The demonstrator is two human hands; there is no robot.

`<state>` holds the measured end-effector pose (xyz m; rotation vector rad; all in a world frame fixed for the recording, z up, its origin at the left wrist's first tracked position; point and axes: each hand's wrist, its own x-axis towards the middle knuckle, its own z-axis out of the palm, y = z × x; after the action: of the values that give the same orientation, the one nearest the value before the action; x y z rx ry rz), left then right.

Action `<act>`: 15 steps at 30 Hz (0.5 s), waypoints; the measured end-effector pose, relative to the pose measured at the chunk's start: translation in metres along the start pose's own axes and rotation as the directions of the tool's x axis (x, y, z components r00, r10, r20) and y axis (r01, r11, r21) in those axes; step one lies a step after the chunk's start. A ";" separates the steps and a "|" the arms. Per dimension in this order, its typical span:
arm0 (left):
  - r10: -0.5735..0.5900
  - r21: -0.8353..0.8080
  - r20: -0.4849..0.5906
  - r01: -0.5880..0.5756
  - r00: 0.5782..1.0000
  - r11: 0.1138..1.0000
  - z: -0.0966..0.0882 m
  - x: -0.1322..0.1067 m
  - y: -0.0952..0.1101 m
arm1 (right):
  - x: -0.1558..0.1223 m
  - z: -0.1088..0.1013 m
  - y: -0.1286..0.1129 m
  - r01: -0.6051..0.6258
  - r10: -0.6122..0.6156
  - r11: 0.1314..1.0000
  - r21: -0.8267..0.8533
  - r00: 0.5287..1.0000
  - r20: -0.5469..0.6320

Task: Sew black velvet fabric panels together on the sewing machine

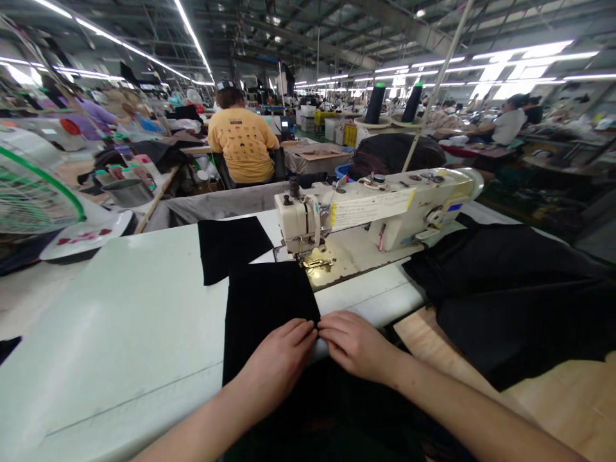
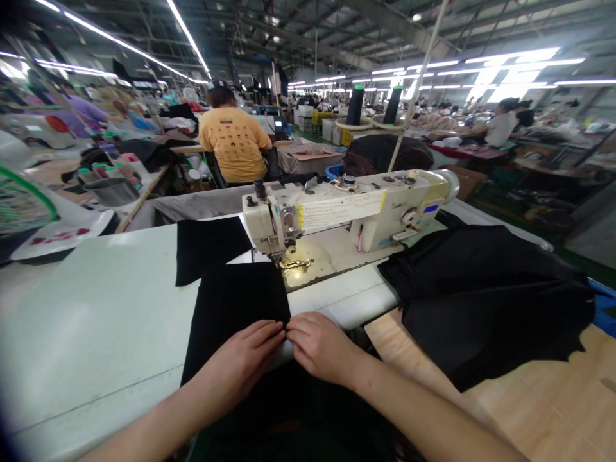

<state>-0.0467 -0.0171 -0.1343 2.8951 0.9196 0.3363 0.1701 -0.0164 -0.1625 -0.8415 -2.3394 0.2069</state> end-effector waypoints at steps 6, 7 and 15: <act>-0.007 -0.013 -0.062 0.006 0.998 1.000 0.001 0.020 -0.042 | 0.028 0.007 0.026 -0.018 0.018 0.999 -0.036 1.000 -0.003; -0.013 -0.023 -0.065 0.011 0.998 1.000 0.001 0.023 -0.048 | 0.033 0.008 0.031 -0.022 0.023 0.998 -0.051 1.000 0.004; -0.067 -0.061 -0.079 0.062 0.995 0.996 -0.006 0.045 -0.091 | 0.070 0.014 0.058 -0.127 0.135 0.975 -0.183 0.990 0.029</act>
<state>-0.0629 0.0836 -0.1333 2.8099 0.9958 0.4705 0.1501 0.0733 -0.1574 -1.0914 -2.3688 0.0684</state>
